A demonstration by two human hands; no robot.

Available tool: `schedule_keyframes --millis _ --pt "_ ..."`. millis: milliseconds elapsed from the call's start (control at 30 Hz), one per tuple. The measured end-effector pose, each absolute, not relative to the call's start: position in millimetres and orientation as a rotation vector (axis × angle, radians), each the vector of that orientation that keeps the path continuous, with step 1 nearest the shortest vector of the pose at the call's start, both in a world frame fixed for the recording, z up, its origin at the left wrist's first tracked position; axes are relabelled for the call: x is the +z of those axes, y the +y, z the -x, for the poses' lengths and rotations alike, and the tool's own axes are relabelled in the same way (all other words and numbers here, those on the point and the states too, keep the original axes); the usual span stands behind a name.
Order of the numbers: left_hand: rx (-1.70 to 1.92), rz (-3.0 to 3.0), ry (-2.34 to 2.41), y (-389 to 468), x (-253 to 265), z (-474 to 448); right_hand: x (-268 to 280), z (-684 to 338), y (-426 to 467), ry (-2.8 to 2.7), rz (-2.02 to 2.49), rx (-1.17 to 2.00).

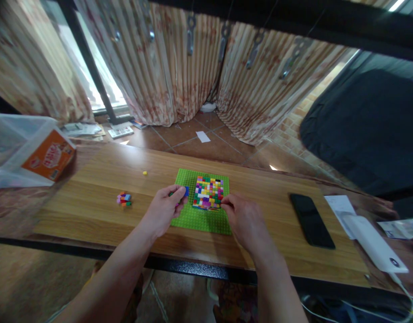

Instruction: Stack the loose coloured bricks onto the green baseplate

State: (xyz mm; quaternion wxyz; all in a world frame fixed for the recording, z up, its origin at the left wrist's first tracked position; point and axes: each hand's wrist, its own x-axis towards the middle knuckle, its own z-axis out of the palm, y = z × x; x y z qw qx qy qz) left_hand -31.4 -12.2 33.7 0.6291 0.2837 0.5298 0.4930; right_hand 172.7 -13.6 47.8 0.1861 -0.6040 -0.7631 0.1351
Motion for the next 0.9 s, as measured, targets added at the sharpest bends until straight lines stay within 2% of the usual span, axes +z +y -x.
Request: schedule_keyframes --millis 400,900 --pt "1.124 -0.656 1.218 -12.9 34.4 30.1 42.4 -174.1 -8.1 -1.805 1.739 0.741" --pt "1.118 -0.661 1.202 -14.1 30.7 25.7 38.0 -178.4 -4.9 -1.600 1.492 0.838"
